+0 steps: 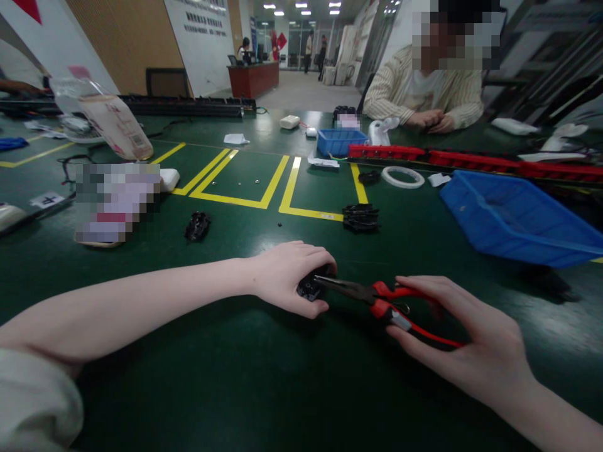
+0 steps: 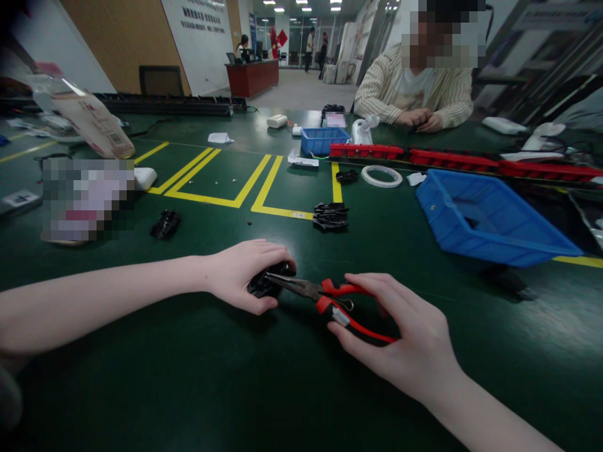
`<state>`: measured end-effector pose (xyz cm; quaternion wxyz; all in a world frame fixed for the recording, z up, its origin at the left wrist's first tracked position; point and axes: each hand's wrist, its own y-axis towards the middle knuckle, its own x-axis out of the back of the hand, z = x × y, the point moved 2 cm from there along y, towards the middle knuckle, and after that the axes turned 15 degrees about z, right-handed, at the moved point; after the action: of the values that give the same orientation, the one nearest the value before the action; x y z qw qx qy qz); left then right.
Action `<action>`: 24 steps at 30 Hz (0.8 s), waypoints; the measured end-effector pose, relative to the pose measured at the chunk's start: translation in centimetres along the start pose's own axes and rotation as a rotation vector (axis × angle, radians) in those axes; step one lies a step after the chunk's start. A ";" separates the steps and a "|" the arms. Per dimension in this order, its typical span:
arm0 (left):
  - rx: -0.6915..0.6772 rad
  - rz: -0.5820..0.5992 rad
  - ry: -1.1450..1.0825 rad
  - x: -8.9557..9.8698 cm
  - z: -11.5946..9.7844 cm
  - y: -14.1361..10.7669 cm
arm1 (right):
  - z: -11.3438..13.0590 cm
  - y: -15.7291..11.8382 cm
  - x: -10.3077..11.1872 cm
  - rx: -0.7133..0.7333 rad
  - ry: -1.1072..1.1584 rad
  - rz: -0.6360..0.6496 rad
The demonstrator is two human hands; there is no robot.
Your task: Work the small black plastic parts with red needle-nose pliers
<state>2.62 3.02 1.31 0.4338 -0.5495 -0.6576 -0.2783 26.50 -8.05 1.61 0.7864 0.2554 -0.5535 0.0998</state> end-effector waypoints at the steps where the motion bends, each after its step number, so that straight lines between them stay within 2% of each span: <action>1: 0.002 0.002 -0.005 0.0 0.0 0.0 | 0.0 0.0 0.0 0.003 -0.007 -0.001; 14: -0.005 0.003 0.003 0.1 0.1 0.0 | 0.2 -0.4 0.1 0.125 -0.199 -0.084; 19: 0.013 -0.052 0.067 -0.2 0.0 -0.1 | -0.2 -0.2 0.0 0.037 -0.096 -0.011; 24: 0.029 -0.066 0.078 -0.3 -0.1 -0.2 | -0.5 0.0 0.2 0.008 -0.112 -0.026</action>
<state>2.50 2.71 1.12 0.4578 -0.5099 -0.6618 -0.3040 27.02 -7.78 1.72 0.7545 0.2711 -0.5927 0.0773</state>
